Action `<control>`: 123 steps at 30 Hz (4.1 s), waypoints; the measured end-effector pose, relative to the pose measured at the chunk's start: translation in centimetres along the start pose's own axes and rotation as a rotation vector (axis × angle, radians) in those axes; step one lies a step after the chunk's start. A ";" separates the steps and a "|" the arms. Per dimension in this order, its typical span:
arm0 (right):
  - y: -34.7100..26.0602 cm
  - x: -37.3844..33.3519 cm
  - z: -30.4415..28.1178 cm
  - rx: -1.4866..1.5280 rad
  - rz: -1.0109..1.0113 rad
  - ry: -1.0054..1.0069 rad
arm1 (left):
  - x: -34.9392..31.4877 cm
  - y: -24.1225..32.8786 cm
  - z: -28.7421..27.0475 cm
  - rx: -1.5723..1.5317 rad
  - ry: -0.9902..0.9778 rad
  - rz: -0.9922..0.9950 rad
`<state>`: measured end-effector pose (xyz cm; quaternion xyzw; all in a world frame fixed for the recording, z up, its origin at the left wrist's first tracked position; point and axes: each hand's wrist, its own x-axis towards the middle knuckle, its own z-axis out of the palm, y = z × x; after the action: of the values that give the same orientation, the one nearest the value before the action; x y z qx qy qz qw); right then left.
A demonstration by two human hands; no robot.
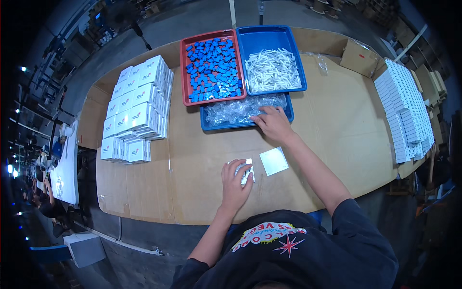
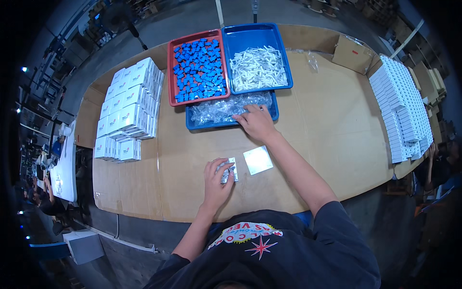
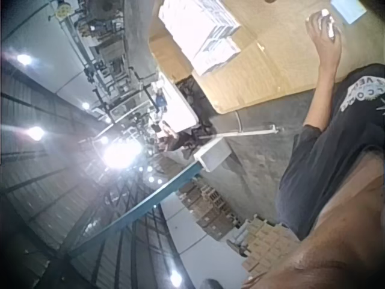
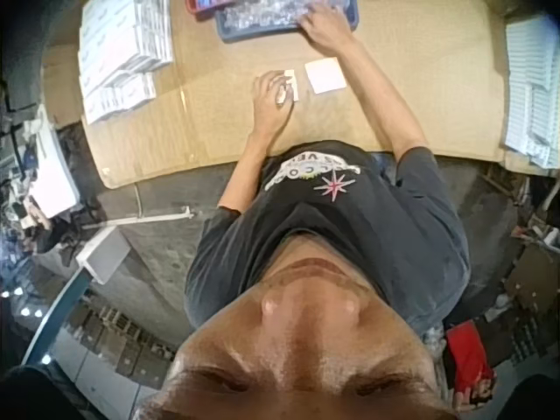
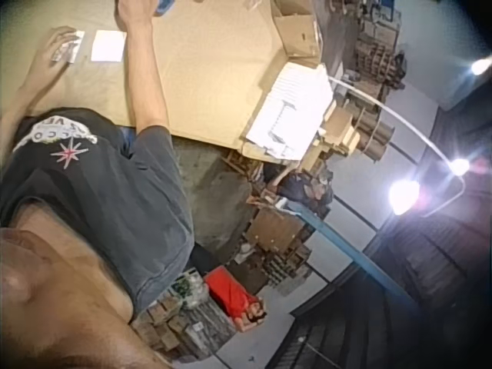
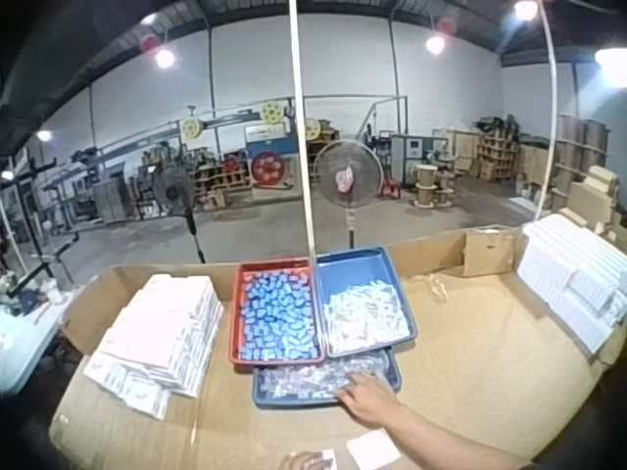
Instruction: The person assembles electronic modules by hand, then packages them into boxes with connectors and clips.
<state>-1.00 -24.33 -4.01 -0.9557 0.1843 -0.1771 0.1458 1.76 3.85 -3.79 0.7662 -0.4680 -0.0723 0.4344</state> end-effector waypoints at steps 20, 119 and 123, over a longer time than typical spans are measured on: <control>1.7 -2.3 -1.4 1.243 0.463 0.437 | 8.1 2.3 3.8 -0.747 -0.025 -0.349; -9.4 -10.4 -5.1 1.318 0.482 0.004 | 4.1 3.3 0.1 -1.104 0.111 -0.633; -7.4 -10.6 -5.4 1.434 0.580 -0.373 | 3.5 1.0 -0.5 -0.813 0.028 -0.529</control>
<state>-10.11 -14.62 0.34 -0.5567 0.2393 -0.0445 0.7943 3.31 1.22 -1.64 0.6281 -0.1852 -0.3468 0.6715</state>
